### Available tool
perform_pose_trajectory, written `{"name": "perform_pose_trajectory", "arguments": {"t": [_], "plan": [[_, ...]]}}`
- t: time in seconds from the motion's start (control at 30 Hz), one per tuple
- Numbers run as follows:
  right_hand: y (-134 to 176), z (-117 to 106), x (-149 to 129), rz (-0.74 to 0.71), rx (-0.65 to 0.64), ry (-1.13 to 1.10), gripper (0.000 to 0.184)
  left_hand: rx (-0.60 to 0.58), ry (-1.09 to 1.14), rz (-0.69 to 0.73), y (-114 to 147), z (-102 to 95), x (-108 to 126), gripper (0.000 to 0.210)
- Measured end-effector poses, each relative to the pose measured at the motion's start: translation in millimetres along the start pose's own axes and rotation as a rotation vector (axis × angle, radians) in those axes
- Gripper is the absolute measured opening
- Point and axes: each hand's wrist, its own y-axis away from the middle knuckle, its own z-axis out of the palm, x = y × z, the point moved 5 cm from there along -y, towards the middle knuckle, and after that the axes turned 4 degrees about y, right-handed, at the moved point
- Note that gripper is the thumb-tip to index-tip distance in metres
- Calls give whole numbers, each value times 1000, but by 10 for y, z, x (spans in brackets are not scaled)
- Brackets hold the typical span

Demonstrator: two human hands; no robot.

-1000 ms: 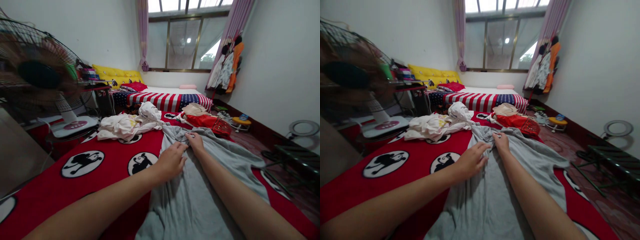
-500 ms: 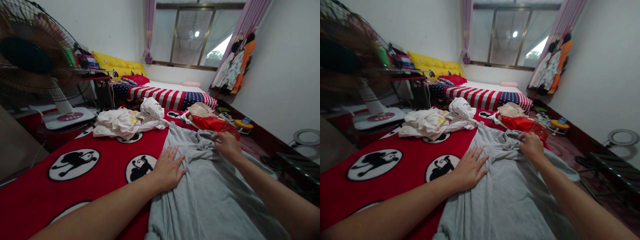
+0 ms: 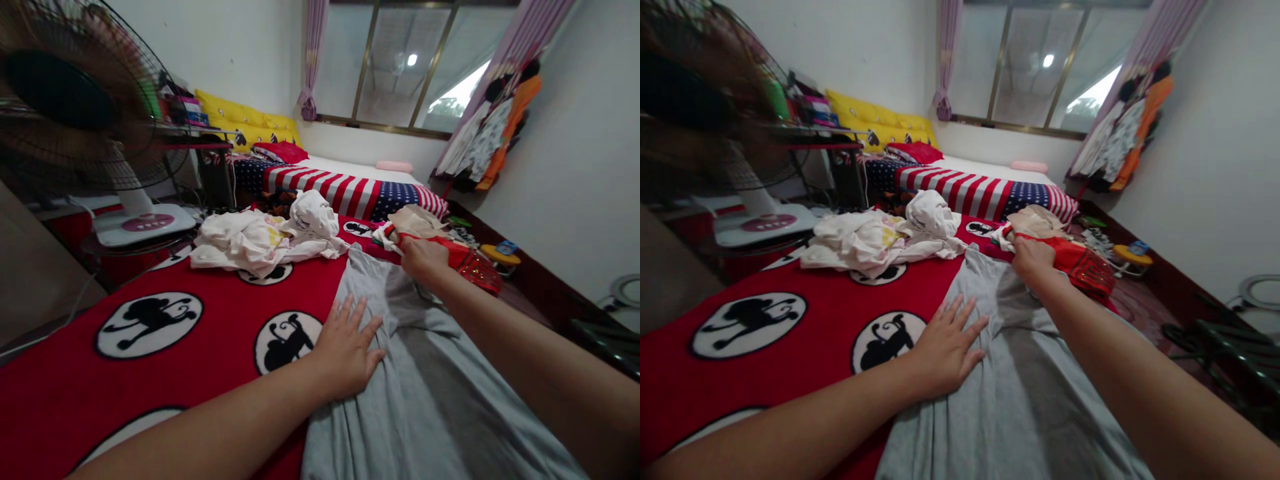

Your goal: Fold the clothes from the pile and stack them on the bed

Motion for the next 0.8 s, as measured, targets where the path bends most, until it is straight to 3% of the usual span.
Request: {"name": "perform_pose_trajectory", "arguments": {"t": [0.13,0.23,0.33,0.47,0.5,0.6,0.7,0.8], "plan": [[-177,-7,-553,-122,70,-193,31,-8,18,-4,4,-22,13,59],[-245,90,-793,-163,75,-266,25,5,40,-6,14,-12,7,60],[-324,81,-789,-153,148,-343,20,61,56,-23,24,8,-10,63],[-429,15,-681,-143,397,-894,21,121,51,-66,27,45,-25,75],[-448,66,-701,-155,385,-1040,19,125,51,-81,26,53,-28,78],[-470,326,-891,-210,153,-1247,12,102,56,-149,25,68,-49,80],[-441,469,-968,-258,-13,-1267,21,60,48,-178,22,59,-57,77],[-385,360,-727,-293,-9,-1192,28,42,41,-170,17,41,-52,73]]}}
